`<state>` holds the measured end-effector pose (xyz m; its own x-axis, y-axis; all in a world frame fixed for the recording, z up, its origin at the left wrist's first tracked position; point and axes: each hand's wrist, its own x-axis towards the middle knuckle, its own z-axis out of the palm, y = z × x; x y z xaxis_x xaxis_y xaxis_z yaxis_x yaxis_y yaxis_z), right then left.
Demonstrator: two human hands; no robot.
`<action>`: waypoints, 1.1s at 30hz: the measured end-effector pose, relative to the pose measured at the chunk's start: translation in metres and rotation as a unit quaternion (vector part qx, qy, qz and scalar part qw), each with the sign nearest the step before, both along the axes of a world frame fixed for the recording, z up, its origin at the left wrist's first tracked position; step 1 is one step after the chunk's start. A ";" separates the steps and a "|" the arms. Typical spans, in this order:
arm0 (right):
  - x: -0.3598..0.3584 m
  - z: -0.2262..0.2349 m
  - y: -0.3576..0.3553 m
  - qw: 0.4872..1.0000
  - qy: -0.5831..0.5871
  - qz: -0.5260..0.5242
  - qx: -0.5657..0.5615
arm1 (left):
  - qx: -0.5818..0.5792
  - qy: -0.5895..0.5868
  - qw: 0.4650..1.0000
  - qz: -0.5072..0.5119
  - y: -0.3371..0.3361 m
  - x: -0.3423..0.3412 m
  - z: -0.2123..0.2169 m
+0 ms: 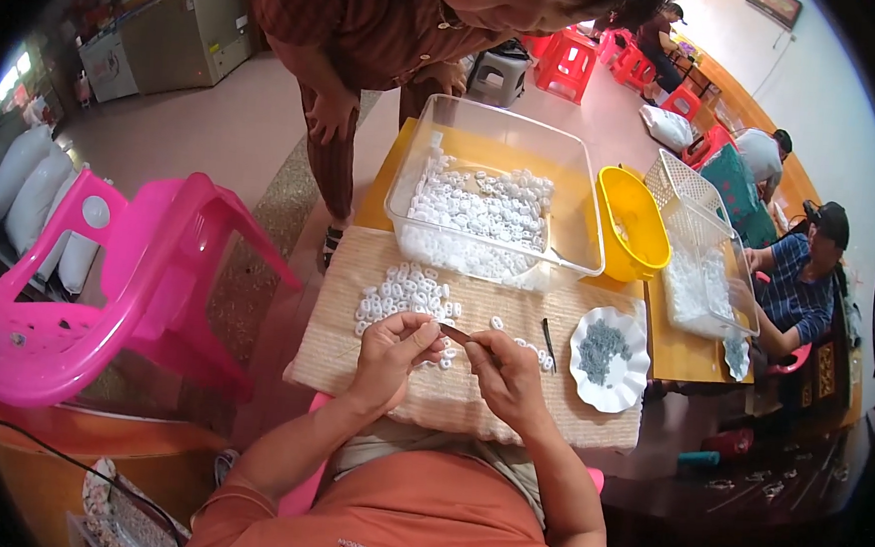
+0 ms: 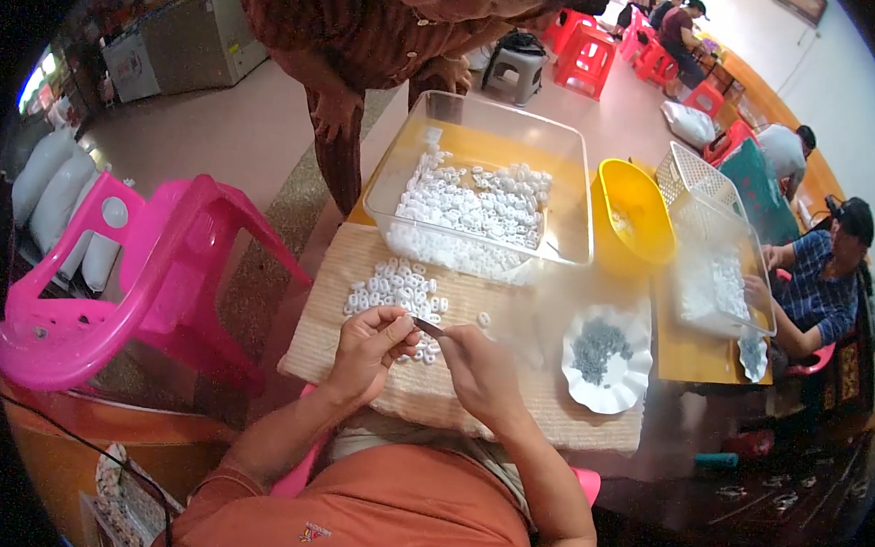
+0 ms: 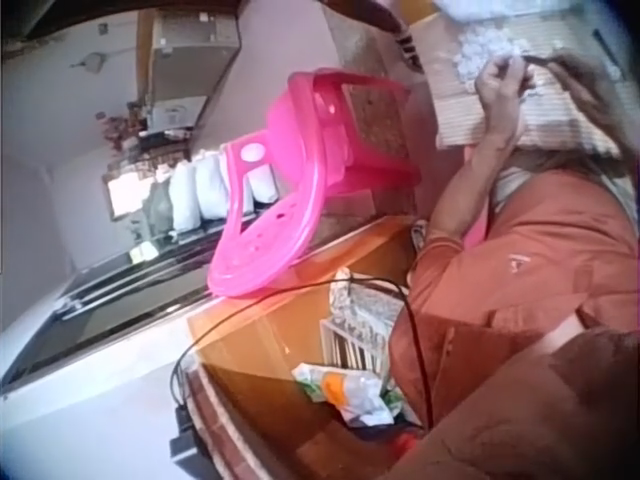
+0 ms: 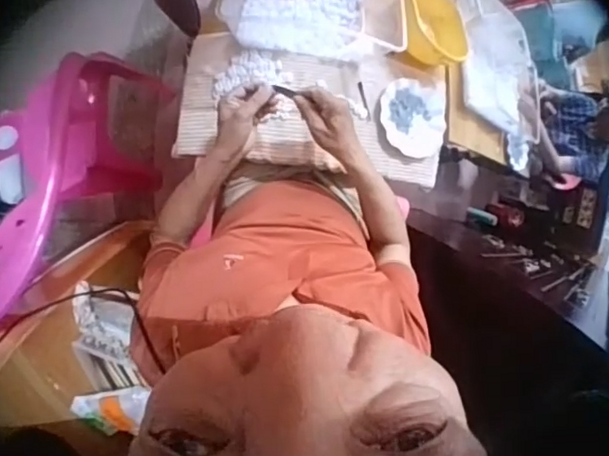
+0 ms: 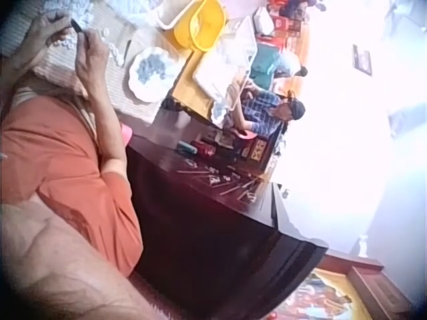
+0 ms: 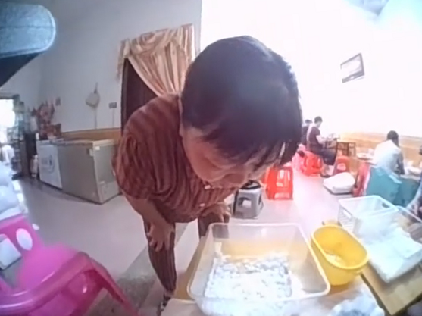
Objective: Assembling small white plastic components by inserting metal pins or smaller parts into them manually and using a small probe tool.
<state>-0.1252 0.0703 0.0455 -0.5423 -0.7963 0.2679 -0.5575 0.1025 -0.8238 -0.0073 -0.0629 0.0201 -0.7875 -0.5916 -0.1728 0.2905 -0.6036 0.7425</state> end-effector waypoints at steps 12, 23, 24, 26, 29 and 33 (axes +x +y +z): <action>-0.045 0.031 0.002 0.990 -0.098 0.007 -0.105 | -0.028 0.007 0.999 -0.023 0.001 0.010 0.025; 0.004 0.045 0.022 0.980 0.126 0.026 0.155 | -0.057 0.039 0.994 0.086 -0.054 -0.019 0.081; 0.003 0.040 0.025 0.981 0.117 0.021 0.152 | -0.074 0.028 0.993 0.091 -0.065 -0.027 0.098; 0.005 0.041 0.028 0.985 0.118 0.037 0.120 | -0.155 0.110 0.969 0.156 -0.107 -0.045 0.127; 0.005 0.045 0.033 0.980 0.146 0.052 0.127 | -0.146 0.188 0.955 0.175 -0.145 -0.060 0.164; 0.003 0.036 0.045 0.982 0.159 0.061 0.086 | -0.167 0.082 0.980 0.074 -0.103 -0.059 0.145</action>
<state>-0.1221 0.1148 0.0816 -0.3510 -0.8980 0.2652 -0.8009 0.1411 -0.5820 -0.0668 -0.1655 0.1652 -0.6893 -0.7040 0.1712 0.4881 -0.2766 0.8278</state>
